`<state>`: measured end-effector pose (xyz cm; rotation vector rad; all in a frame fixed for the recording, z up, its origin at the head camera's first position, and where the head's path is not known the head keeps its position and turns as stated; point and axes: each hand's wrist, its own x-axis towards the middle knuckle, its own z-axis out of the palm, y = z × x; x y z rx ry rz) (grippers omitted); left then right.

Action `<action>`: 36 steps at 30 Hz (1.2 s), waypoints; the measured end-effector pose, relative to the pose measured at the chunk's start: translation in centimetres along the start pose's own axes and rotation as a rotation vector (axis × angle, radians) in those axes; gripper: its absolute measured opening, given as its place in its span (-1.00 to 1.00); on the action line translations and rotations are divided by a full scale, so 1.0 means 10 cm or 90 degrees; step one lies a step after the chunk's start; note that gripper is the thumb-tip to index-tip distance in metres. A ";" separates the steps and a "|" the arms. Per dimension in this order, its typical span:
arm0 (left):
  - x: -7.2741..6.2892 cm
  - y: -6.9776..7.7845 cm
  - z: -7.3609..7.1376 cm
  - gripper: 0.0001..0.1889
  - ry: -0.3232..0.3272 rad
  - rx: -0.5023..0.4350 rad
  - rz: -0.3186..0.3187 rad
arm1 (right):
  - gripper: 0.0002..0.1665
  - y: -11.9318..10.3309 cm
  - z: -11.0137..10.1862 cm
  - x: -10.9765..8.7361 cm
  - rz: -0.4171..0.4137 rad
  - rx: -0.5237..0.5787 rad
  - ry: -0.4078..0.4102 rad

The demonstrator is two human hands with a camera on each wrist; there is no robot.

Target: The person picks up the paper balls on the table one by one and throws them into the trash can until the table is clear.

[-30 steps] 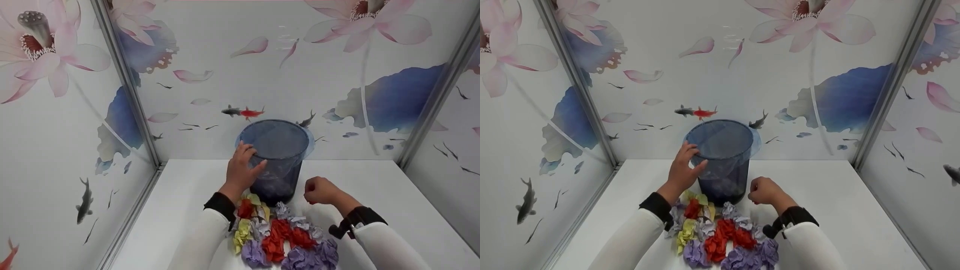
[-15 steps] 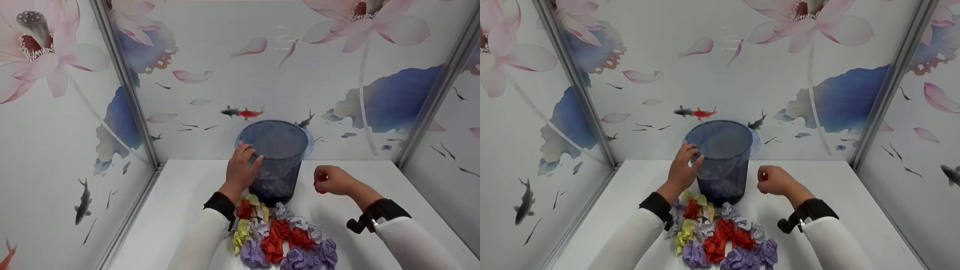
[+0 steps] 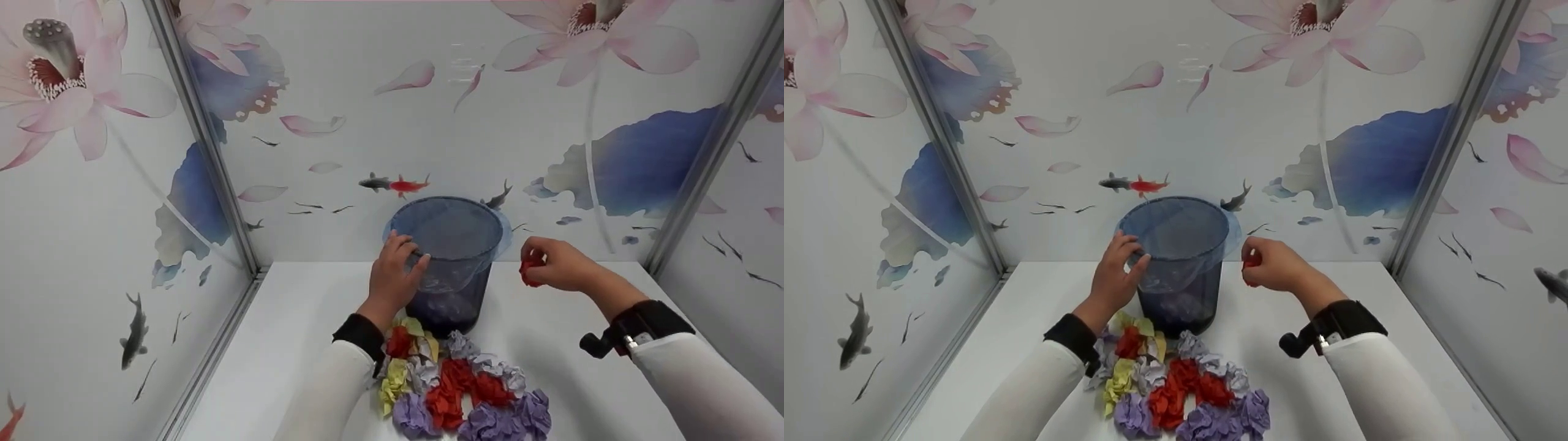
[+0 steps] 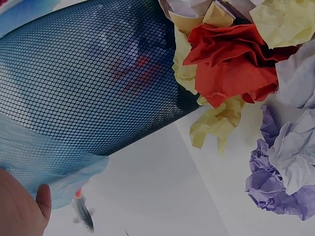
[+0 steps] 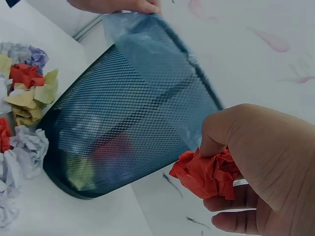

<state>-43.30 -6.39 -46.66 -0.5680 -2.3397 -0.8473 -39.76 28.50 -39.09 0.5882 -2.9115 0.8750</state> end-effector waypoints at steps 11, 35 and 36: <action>0.02 0.00 0.01 -0.51 0.006 0.004 0.007 | -0.71 -0.29 -0.39 0.14 -0.036 -0.009 0.044; 0.01 0.00 0.00 -0.49 0.012 0.004 0.008 | -0.57 -0.88 -0.40 0.74 -0.056 0.017 0.094; 0.01 0.00 -0.01 -0.49 0.009 0.003 0.004 | -0.56 -0.89 -0.39 0.77 -0.055 0.025 0.094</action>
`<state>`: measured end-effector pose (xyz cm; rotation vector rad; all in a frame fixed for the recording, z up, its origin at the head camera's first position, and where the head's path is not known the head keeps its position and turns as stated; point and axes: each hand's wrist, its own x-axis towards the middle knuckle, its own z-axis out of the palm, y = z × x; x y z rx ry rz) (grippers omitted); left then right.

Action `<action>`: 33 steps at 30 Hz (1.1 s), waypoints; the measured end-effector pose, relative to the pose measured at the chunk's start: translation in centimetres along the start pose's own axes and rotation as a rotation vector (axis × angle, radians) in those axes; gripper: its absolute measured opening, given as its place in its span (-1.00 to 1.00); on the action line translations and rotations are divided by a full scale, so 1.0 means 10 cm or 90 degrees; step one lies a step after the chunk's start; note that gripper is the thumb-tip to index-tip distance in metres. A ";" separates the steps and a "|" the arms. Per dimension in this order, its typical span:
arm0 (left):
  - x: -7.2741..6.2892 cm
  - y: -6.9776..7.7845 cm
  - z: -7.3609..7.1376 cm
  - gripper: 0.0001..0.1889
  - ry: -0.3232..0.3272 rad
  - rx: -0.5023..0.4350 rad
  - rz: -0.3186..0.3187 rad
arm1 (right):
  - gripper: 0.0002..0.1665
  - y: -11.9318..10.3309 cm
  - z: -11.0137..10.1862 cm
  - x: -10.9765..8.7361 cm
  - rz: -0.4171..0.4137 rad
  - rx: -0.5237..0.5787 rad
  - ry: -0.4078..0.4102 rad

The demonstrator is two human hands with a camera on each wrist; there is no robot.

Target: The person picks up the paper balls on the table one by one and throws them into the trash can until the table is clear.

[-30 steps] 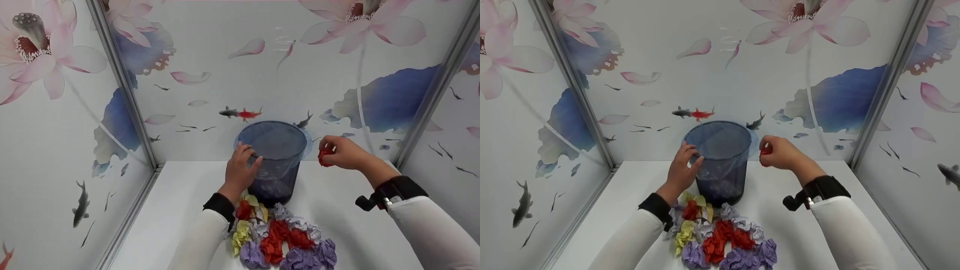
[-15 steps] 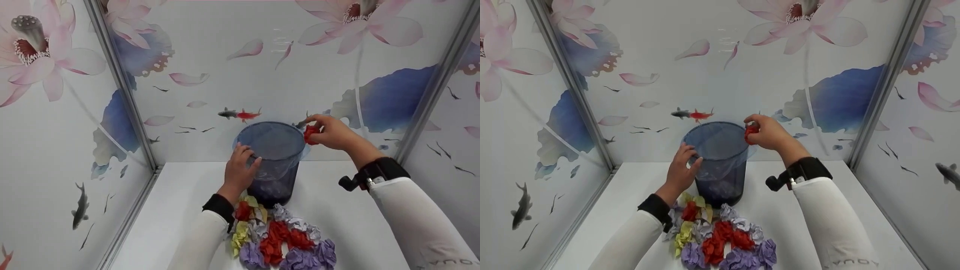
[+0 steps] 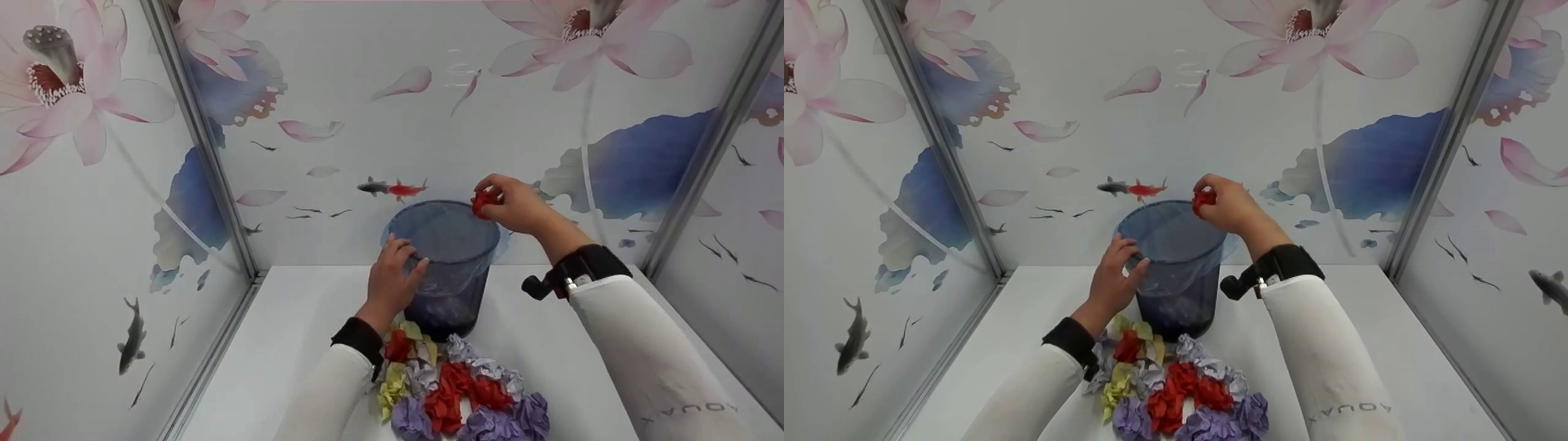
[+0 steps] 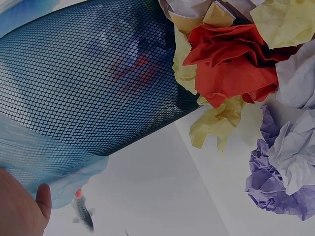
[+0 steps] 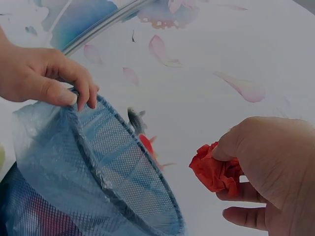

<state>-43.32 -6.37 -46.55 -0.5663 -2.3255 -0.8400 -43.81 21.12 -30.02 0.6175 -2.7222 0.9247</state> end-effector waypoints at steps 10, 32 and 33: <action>0.00 -0.01 0.01 -0.46 -0.010 -0.014 -0.002 | -0.54 -0.05 0.19 0.09 0.006 0.017 0.000; 0.00 0.02 -0.02 -0.49 -0.006 0.004 -0.004 | -0.41 0.11 0.51 0.09 0.009 -0.099 0.013; 0.00 0.03 -0.02 -0.49 -0.004 0.004 -0.003 | -0.39 0.12 0.51 0.08 0.005 -0.100 0.013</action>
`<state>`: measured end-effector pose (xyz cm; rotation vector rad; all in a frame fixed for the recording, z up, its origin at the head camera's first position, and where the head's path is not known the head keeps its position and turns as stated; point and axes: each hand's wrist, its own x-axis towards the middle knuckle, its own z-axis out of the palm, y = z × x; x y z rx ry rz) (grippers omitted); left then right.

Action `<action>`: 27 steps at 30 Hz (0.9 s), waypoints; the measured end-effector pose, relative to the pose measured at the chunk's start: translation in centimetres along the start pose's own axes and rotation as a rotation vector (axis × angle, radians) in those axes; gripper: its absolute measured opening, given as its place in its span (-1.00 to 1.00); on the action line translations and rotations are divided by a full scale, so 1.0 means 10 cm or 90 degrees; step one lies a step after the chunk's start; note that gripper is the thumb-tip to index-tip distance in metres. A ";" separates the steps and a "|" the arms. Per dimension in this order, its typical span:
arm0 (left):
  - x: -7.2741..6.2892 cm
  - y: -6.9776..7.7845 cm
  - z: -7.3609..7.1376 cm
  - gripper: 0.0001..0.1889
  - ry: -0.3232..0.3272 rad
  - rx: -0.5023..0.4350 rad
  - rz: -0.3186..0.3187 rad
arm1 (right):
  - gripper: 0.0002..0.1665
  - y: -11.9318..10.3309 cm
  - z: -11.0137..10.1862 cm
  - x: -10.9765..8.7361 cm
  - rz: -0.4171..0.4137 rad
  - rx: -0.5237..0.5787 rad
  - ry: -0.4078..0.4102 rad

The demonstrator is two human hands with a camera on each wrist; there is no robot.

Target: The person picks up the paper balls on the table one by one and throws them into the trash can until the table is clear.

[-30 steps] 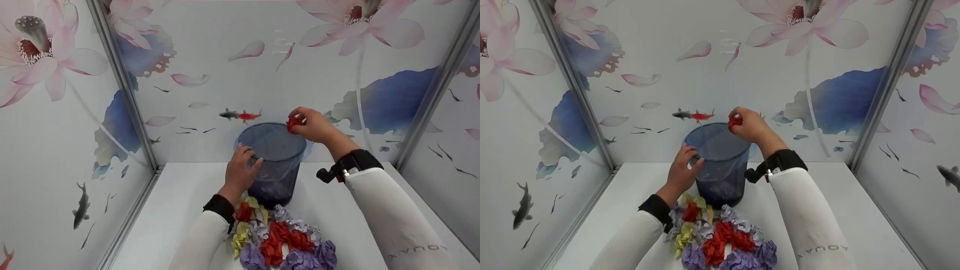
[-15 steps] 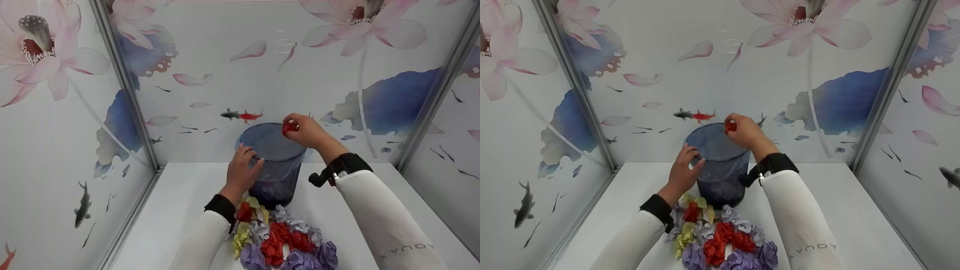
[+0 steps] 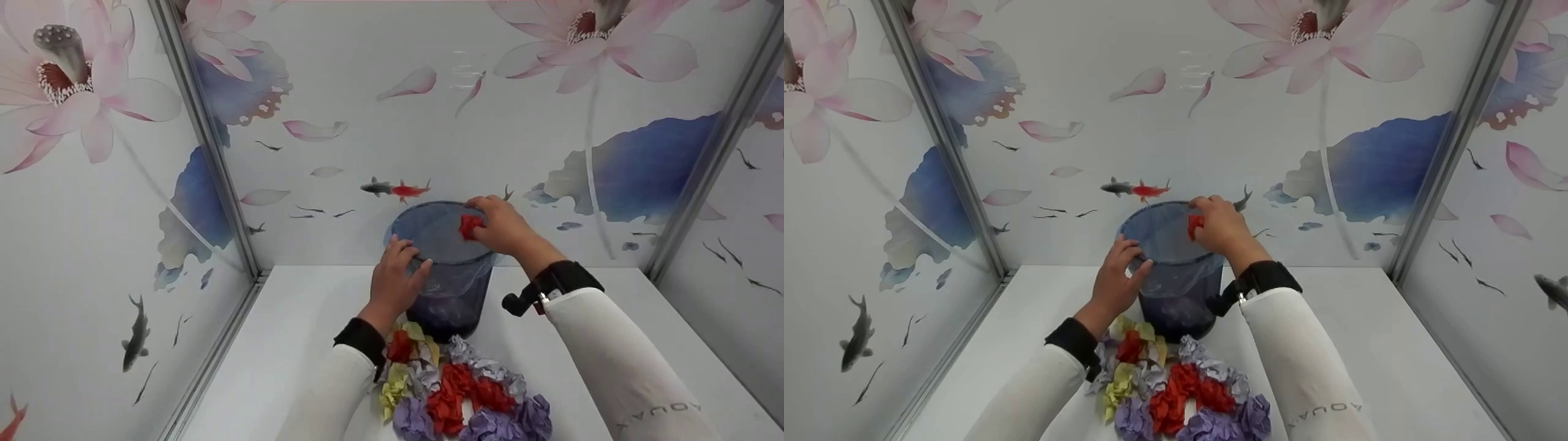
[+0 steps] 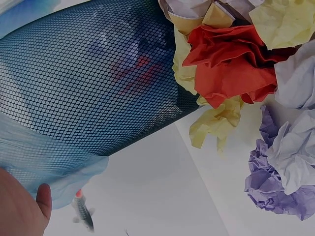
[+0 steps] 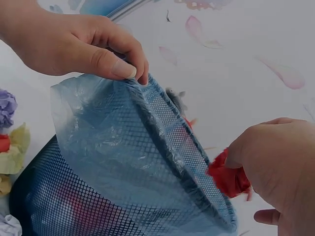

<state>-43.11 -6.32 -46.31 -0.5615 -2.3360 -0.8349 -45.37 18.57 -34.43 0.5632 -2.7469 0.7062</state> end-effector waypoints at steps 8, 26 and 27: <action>-0.02 -0.02 0.02 -0.47 0.001 0.001 0.006 | -0.37 0.06 -0.06 -0.12 -0.028 0.018 -0.012; 0.01 -0.02 0.00 -0.49 -0.008 -0.003 0.003 | -0.62 0.36 -0.34 -1.08 -0.138 0.015 0.009; 0.01 -0.02 0.00 -0.48 -0.007 -0.004 0.004 | -0.63 0.39 -0.32 -1.15 -0.132 0.012 0.006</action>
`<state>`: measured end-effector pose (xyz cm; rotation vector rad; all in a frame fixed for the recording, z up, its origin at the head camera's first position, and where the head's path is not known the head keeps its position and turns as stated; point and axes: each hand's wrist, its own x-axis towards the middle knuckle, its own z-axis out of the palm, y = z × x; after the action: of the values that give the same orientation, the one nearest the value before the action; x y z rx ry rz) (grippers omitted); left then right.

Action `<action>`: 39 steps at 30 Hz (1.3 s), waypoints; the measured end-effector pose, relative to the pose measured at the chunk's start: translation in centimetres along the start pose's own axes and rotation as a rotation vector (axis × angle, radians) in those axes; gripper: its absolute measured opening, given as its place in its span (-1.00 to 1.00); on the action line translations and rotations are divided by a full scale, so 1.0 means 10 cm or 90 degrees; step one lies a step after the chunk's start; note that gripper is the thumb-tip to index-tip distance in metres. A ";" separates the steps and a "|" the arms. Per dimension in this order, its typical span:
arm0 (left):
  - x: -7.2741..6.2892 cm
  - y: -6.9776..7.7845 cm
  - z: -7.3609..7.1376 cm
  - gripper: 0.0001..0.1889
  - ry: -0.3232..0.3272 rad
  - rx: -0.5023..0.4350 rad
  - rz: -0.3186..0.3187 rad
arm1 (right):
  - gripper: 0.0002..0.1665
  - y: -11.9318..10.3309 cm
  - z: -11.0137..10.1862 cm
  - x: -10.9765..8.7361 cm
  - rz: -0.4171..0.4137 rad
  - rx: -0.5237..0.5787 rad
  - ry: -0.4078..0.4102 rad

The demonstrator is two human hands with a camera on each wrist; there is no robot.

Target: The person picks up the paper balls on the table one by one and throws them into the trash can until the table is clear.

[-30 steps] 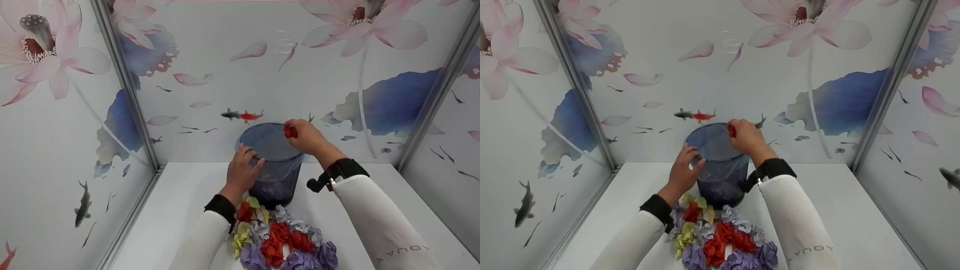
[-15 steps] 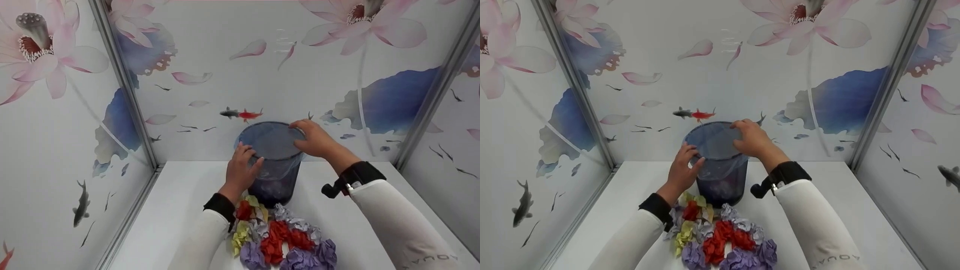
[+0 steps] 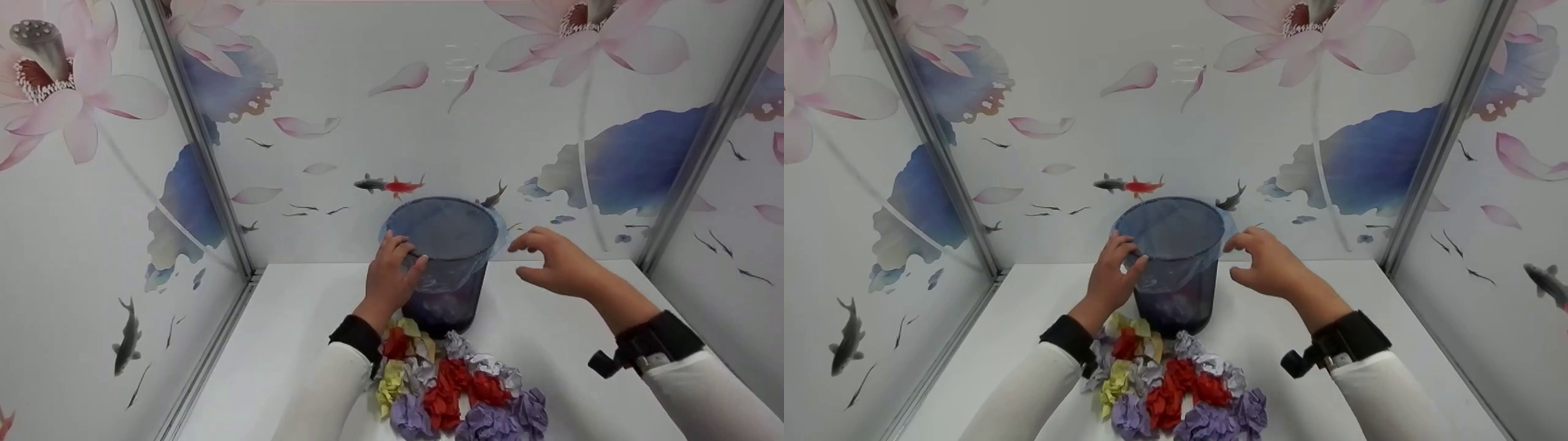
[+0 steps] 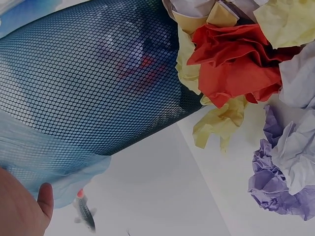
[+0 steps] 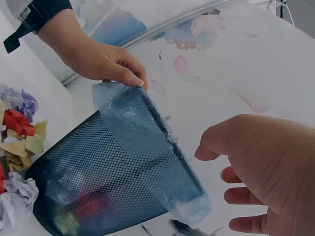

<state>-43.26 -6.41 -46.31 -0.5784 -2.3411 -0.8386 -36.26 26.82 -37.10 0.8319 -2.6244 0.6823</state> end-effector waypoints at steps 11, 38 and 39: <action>-0.01 0.00 0.00 -0.51 0.005 0.006 0.007 | -0.71 0.17 0.58 -0.79 0.080 0.015 -0.079; -0.01 0.00 0.00 -0.49 -0.001 -0.004 -0.009 | -0.71 0.47 1.66 -1.67 0.264 0.212 -0.236; -0.01 0.00 0.00 -0.49 0.000 -0.004 -0.009 | -0.71 0.48 1.67 -1.67 0.273 0.219 -0.233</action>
<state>-43.17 -6.47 -46.41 -0.5643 -2.3454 -0.8539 -28.34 29.21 -59.77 0.5097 -3.1105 1.2228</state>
